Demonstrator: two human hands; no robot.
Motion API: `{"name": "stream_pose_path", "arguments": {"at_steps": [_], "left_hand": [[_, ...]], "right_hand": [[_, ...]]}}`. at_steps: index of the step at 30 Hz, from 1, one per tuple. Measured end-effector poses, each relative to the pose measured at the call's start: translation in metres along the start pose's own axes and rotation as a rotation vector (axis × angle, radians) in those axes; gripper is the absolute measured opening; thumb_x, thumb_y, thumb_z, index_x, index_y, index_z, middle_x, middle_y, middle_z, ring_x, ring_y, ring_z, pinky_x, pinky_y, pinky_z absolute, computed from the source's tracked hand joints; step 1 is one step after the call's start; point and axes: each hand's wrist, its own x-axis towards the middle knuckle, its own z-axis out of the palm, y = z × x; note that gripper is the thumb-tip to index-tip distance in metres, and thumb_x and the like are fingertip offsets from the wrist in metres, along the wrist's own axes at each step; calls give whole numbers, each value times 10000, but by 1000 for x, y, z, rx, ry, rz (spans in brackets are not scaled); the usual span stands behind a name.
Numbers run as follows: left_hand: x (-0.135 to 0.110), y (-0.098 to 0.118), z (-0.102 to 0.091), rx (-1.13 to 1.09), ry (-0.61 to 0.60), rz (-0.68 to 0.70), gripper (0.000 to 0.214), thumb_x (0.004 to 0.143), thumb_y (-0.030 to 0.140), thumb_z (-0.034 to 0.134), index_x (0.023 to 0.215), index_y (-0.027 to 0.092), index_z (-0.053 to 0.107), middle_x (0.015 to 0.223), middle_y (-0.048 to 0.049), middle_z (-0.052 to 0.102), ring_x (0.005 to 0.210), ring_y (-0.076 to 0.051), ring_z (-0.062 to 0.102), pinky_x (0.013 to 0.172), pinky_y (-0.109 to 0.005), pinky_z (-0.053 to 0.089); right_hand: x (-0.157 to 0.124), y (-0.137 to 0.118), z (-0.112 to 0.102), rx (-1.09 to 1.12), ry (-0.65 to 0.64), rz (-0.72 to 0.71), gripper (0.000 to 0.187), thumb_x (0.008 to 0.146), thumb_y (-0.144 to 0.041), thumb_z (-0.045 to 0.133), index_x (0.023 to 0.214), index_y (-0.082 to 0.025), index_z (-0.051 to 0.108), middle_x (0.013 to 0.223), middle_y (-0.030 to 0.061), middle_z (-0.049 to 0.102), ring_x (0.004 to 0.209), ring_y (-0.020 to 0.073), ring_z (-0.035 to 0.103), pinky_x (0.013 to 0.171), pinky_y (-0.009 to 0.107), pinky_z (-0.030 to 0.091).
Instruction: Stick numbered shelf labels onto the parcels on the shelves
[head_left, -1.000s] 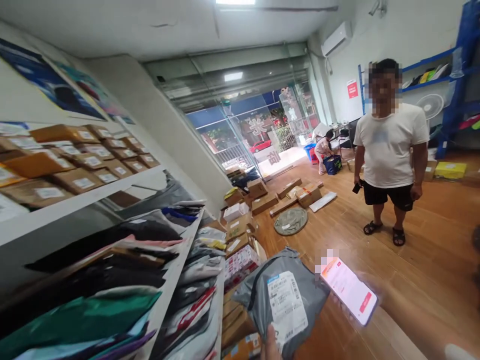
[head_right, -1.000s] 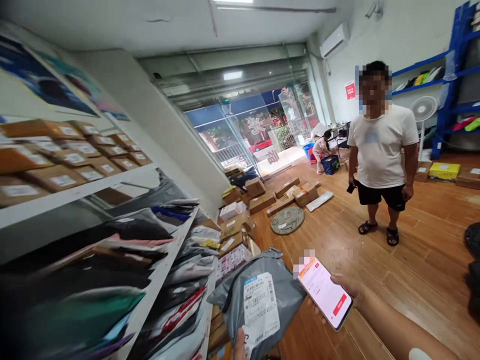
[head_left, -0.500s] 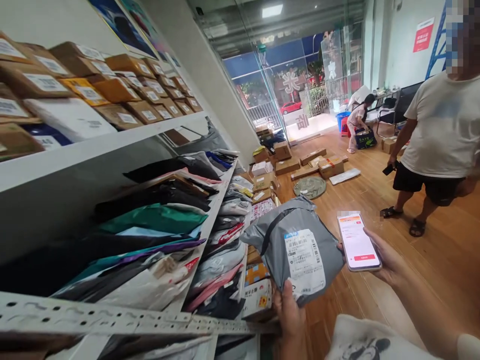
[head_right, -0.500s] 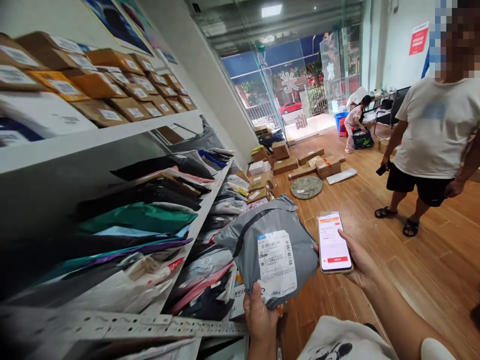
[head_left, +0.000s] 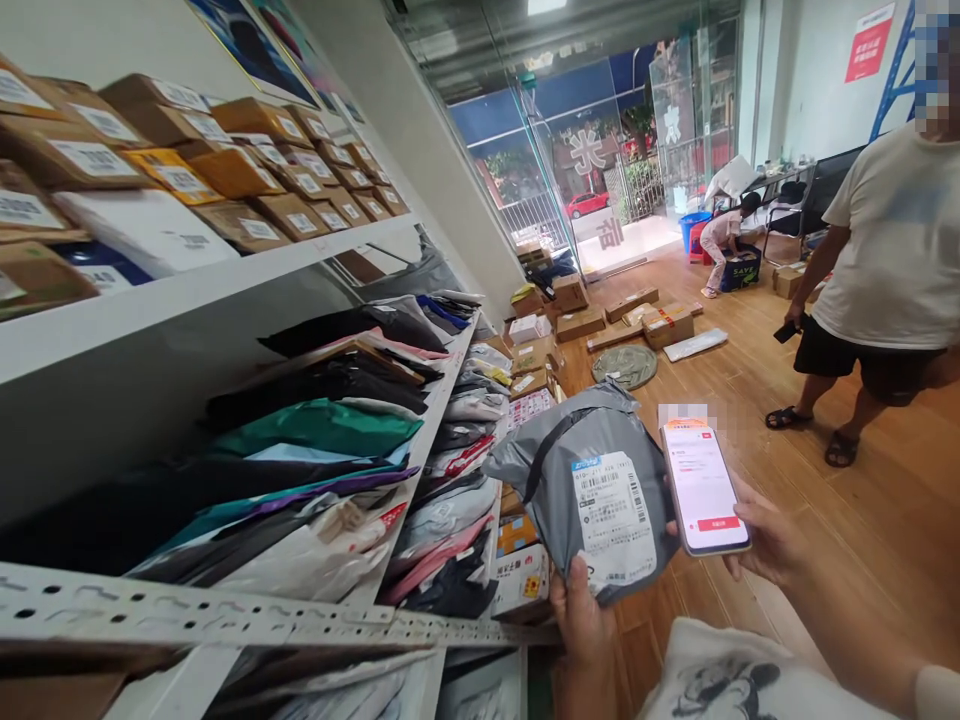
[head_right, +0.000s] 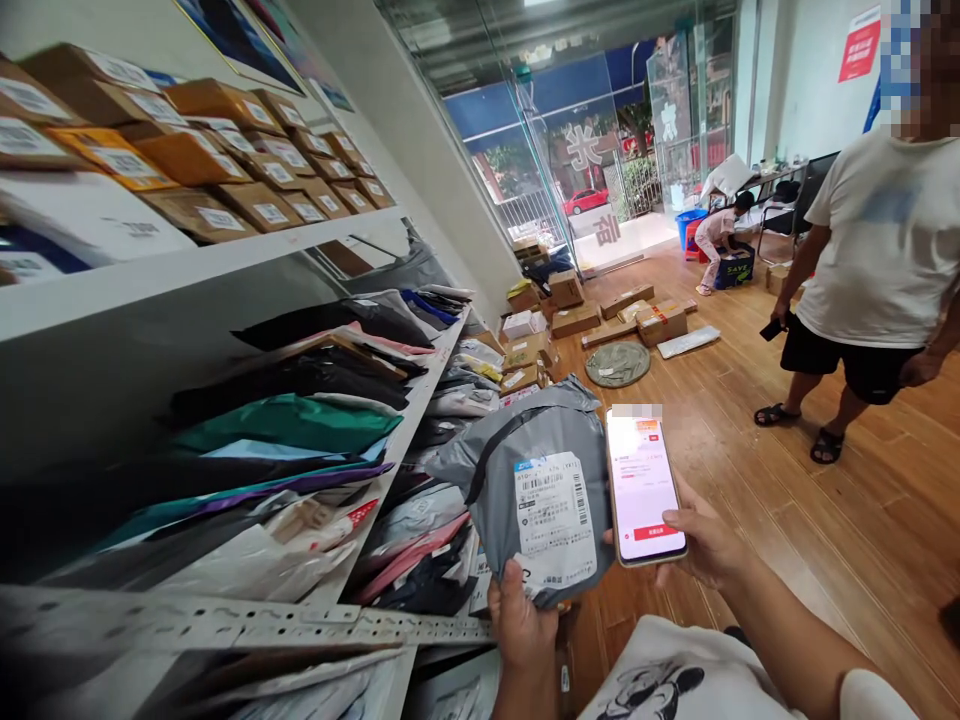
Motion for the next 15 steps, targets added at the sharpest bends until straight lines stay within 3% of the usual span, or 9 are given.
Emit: {"name": "stream_pose_path", "arguments": {"at_steps": [4, 8, 12, 15], "left_hand": [[-5, 2, 0, 5, 33, -6, 709, 382, 638, 848, 921, 202, 702, 756, -73, 755, 783, -335, 724, 665, -447, 596], [-6, 2, -1, 3, 60, 3, 703, 369, 630, 856, 916, 216, 703, 778, -72, 757, 832, -337, 724, 633, -398, 597], [-4, 3, -3, 29, 40, -8, 710, 412, 625, 835, 966, 204, 696, 905, -109, 764, 985, -382, 696, 692, -433, 606], [-3, 6, -4, 51, 22, 0, 703, 428, 627, 823, 975, 206, 686, 928, -108, 765, 985, -380, 696, 690, -435, 607]], "right_hand": [[-2, 11, 8, -86, 27, -49, 1212, 703, -352, 853, 1565, -379, 0, 1154, 116, 703, 917, 303, 731, 456, 246, 577], [-4, 16, 14, -156, 55, -83, 1301, 739, -298, 844, 1538, -376, -179, 1192, 122, 693, 926, 277, 728, 519, 259, 592], [-5, 17, 17, -179, 26, -80, 1312, 749, -295, 840, 1533, -352, -210, 1193, 127, 691, 953, 274, 721, 556, 269, 599], [-3, 17, 19, -195, 8, -84, 1313, 749, -301, 841, 1531, -356, -211, 1165, 112, 702, 939, 264, 723, 562, 269, 601]]}}
